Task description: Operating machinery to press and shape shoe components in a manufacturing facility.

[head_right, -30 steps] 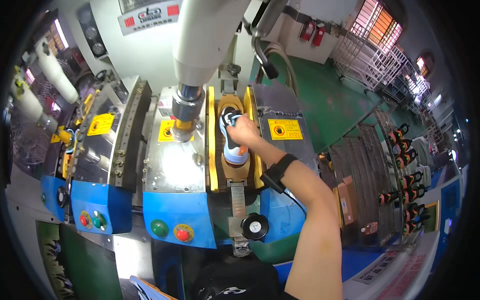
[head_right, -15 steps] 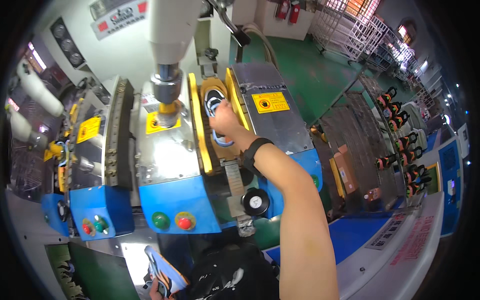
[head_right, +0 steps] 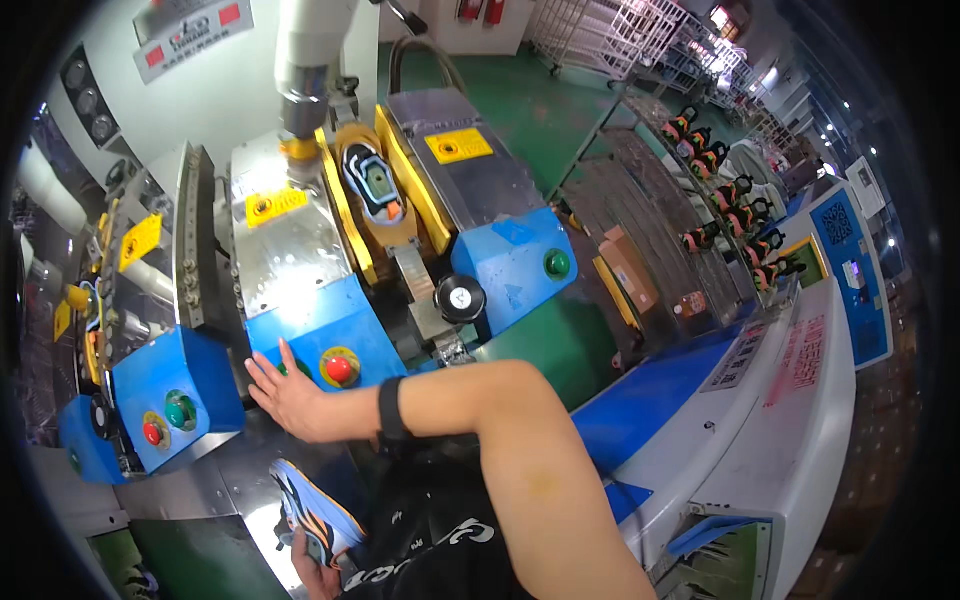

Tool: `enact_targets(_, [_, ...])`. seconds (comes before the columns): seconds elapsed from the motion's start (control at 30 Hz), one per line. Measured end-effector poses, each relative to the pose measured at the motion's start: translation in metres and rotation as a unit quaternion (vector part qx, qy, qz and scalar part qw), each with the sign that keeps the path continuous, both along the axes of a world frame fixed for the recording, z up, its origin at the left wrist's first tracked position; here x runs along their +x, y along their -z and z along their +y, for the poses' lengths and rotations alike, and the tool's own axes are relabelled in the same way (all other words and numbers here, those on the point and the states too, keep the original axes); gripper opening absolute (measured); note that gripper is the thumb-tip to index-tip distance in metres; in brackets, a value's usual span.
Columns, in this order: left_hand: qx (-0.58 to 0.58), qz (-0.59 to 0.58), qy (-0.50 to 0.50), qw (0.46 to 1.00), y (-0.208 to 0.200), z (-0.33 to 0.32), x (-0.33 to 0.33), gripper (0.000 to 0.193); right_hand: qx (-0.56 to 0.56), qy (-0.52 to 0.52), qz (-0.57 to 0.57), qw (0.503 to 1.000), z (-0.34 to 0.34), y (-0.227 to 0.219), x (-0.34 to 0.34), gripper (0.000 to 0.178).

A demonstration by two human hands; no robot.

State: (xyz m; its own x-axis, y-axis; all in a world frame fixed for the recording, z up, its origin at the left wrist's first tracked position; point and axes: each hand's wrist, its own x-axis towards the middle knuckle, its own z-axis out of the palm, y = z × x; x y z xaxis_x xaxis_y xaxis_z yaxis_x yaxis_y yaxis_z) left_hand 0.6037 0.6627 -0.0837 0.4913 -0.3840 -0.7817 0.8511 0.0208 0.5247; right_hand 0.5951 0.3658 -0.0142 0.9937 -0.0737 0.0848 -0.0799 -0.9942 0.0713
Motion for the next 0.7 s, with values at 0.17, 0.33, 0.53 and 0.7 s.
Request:
enact_targets(0.17, [0.006, -0.017, 0.005, 1.0, -0.01, 0.017, -0.014, 0.034, 0.304, -0.14, -0.03, 0.942, 0.067, 0.021, -0.044, 0.065])
enact_targets(0.33, [0.031, -0.028, -0.005, 0.999, -0.012, 0.032, -0.025, 0.034, 0.484, -0.253, -0.008, 0.838, 0.164, 0.042, -0.078, 0.059])
enact_targets(0.53, [0.028, -0.062, 0.012, 0.998, -0.024, 0.034, -0.018, 0.034, 0.535, -0.381, 0.031, 0.753, 0.199, 0.022, -0.083, 0.033])
enact_targets(0.7, [-0.01, -0.106, 0.068, 0.992, -0.03, 0.045, 0.014, 0.034, 0.542, -0.234, 0.111, 0.799, 0.211, 0.017, -0.061, 0.039])
